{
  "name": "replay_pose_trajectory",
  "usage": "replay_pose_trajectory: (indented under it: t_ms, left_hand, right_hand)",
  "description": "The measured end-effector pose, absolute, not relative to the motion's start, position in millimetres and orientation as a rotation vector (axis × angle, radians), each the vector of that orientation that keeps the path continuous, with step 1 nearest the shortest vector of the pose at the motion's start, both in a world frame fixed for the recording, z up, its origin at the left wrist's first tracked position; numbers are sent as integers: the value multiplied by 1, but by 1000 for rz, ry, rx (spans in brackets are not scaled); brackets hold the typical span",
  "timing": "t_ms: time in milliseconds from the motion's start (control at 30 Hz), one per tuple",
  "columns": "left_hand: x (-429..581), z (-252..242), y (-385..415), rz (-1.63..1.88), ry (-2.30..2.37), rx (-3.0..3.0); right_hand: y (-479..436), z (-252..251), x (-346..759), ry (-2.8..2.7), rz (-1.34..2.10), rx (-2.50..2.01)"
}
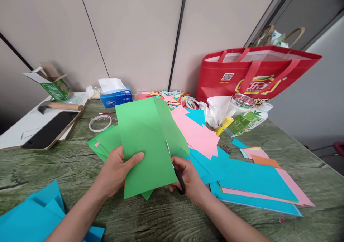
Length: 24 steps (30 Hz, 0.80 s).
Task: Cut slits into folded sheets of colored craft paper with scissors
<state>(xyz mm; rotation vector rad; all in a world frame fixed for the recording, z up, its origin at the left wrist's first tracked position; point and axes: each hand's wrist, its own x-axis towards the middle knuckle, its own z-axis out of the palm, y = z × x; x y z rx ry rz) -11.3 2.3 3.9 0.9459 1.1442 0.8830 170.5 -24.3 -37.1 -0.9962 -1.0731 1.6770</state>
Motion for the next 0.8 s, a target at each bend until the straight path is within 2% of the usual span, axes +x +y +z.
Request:
replay_pose_trajectory:
  t_ms: [200,433,800]
  left_hand:
    - [-11,4,2,880,1135,958]
    - [-7,5,0,838,1128,959]
    - [-7,7,-1,818,1123,936]
  right_hand:
    - [-25,-39,170,-1061,1669,-986]
    - [-21,-34,171,-1151,1509,-916]
    - [-21,-33,171,-1140,1531,-926]
